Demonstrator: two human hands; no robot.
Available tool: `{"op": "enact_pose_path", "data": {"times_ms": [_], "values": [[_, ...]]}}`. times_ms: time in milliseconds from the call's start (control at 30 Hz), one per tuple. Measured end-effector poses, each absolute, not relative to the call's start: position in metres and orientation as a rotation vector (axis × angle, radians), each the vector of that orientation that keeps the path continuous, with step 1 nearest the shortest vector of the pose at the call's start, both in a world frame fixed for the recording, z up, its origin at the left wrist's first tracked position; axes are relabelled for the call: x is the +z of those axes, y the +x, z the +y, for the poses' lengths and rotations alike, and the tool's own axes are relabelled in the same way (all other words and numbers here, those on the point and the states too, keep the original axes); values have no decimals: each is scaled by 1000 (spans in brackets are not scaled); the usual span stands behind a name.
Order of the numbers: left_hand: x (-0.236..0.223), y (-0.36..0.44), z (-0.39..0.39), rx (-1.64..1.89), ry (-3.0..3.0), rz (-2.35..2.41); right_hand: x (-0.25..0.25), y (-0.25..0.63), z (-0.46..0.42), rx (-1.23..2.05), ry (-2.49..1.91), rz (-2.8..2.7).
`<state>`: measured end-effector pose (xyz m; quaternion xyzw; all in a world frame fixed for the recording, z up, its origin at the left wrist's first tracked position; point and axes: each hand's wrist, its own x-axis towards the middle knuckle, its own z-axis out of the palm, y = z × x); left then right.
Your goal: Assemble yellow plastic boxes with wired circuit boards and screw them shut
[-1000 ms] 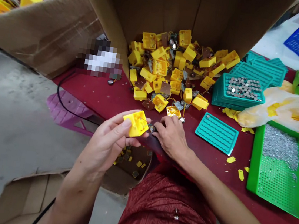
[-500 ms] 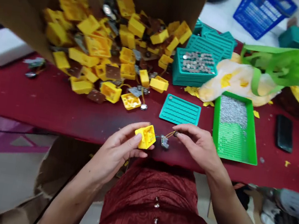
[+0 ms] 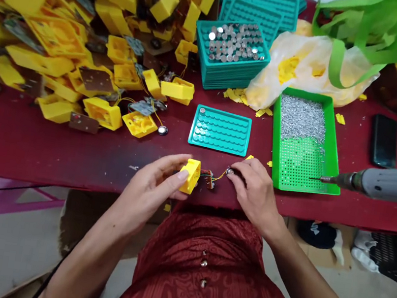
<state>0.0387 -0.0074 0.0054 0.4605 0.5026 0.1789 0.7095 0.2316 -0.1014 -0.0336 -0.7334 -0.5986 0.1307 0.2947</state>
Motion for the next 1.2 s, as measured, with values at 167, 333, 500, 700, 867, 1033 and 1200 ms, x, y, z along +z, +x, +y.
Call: {"op": "enact_pose_path", "data": {"times_ms": [167, 333, 500, 700, 867, 1033, 1200], "values": [[13, 40, -7, 442, 813, 1101, -31, 236, -101, 280, -1971, -1685], [15, 34, -13, 416, 386, 971, 9, 244, -67, 114, -1896, -1847], [-1, 29, -22, 245, 85, 698, 48, 225, -23, 56, -1863, -2171], [-6, 38, -18, 304, 66, 528, 50, 223, -43, 161, -1787, -2002], [-6, 41, -9, 403, 231, 612, 41, 221, -72, 591, -1741, -1622], [-7, 44, -12, 454, 383, 666, 24, 211, -76, 616, -1708, -1581], [-8, 46, -17, 488, 528, 720, 15, 213, -80, 581, -1708, -1609]]}}
